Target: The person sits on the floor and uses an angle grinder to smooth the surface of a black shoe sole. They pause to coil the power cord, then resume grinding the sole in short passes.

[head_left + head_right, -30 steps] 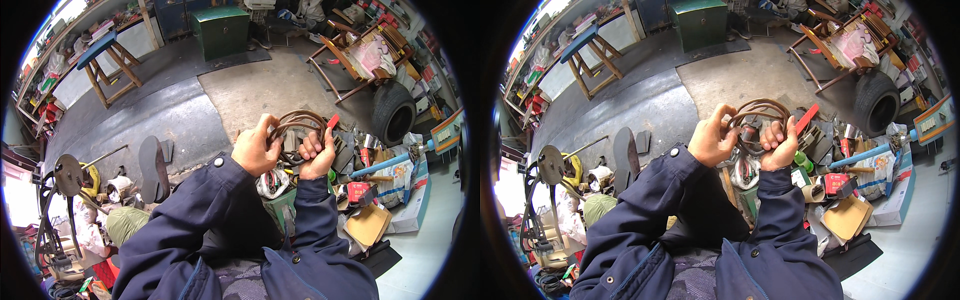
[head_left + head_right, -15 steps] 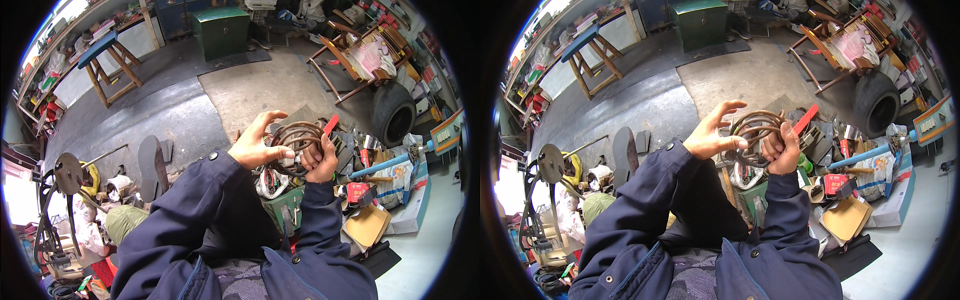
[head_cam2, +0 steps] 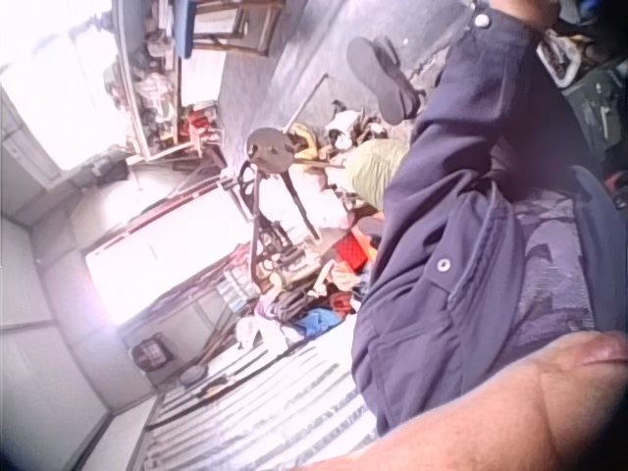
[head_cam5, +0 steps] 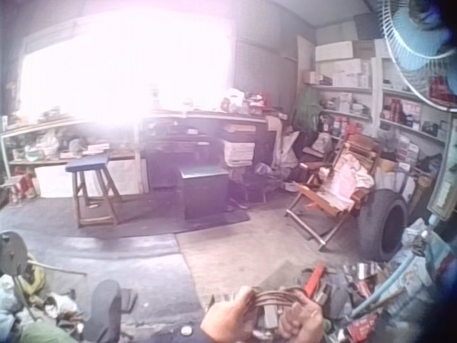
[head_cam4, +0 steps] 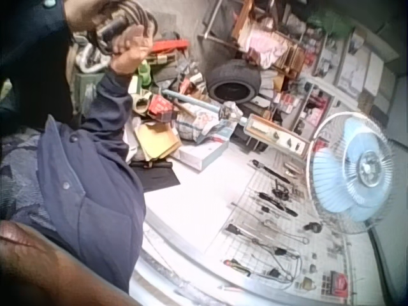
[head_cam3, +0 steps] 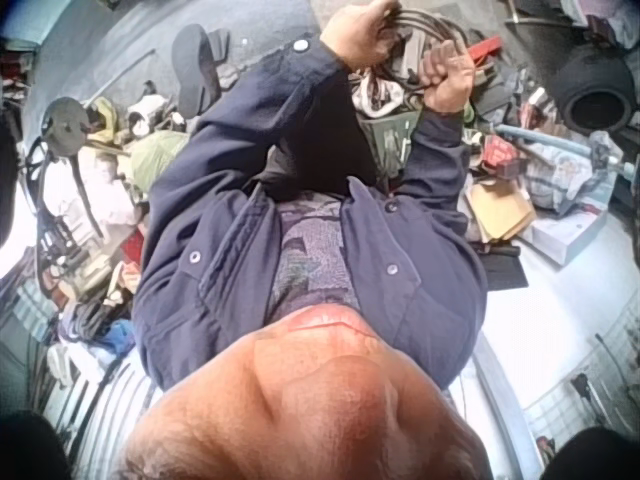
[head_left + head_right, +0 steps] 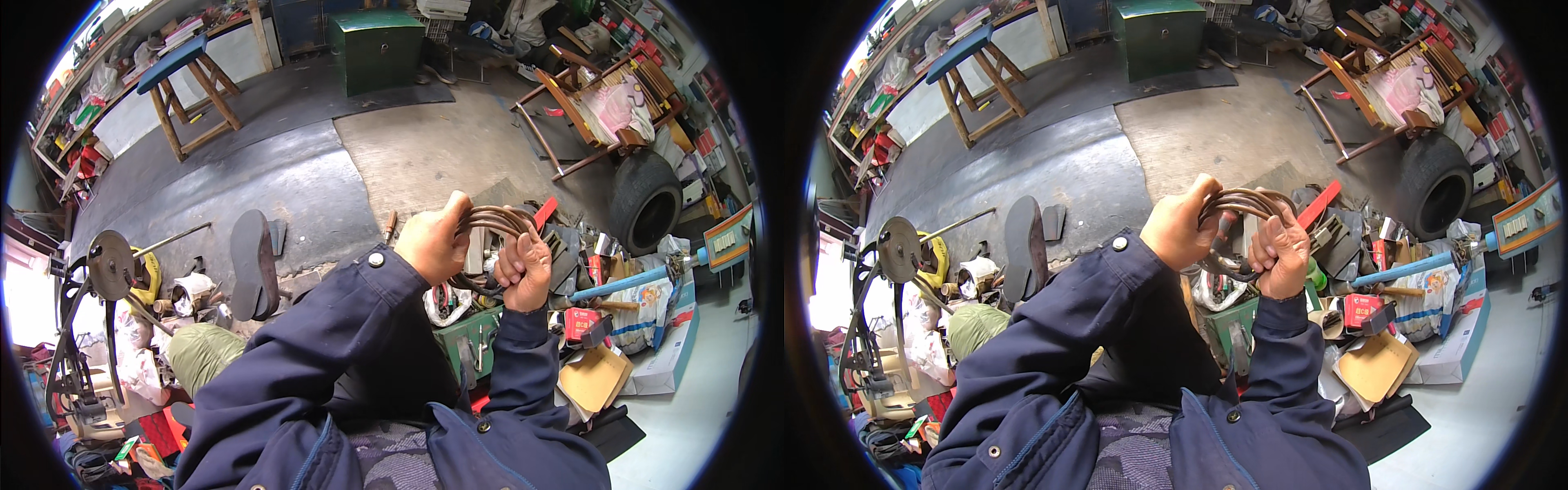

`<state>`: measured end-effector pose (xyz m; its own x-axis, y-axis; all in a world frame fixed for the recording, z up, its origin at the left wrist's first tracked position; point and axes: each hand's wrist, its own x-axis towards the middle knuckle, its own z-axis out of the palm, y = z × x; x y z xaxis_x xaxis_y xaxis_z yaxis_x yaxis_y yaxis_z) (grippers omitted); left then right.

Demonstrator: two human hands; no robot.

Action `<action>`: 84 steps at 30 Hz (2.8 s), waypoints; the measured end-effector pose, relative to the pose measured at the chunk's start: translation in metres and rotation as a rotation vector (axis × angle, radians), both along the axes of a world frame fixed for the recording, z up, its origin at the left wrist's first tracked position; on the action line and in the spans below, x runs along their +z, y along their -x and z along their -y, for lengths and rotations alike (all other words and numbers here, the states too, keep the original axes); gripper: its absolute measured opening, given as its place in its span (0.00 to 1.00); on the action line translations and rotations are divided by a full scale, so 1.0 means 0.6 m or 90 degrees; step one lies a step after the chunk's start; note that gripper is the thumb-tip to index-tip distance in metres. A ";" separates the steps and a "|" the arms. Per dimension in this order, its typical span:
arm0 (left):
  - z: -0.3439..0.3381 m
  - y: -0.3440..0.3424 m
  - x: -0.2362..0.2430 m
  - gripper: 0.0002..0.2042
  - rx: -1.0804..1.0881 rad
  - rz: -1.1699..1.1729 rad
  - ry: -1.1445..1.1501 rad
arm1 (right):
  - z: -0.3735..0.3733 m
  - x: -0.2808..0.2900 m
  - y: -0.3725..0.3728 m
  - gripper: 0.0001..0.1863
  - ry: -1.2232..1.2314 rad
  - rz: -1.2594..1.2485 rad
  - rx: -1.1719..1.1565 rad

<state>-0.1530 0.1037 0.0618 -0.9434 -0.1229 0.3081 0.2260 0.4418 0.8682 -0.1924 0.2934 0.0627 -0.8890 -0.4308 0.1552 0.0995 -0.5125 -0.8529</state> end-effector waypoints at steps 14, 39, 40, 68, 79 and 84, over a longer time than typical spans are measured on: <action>0.053 -0.006 0.014 0.17 -0.390 0.201 -0.583 | 0.009 0.004 0.005 0.27 0.031 0.044 0.026; 0.035 -0.009 0.022 0.10 -0.307 0.084 -0.333 | 0.025 0.025 0.022 0.17 -0.107 0.162 -0.195; 0.037 -0.005 0.023 0.04 -0.341 0.125 -0.449 | 0.025 0.031 0.021 0.16 -0.132 0.136 -0.189; 0.063 0.017 0.010 0.08 -0.177 0.210 -0.507 | -0.184 -0.075 0.111 0.19 0.276 0.195 -0.363; 0.057 0.017 0.012 0.07 -0.151 0.267 -0.494 | -0.102 0.067 -0.138 0.26 -0.216 -0.039 -0.104; 0.056 0.010 0.011 0.08 -0.214 0.269 -0.492 | -0.090 0.123 -0.160 0.25 -0.335 -0.031 0.182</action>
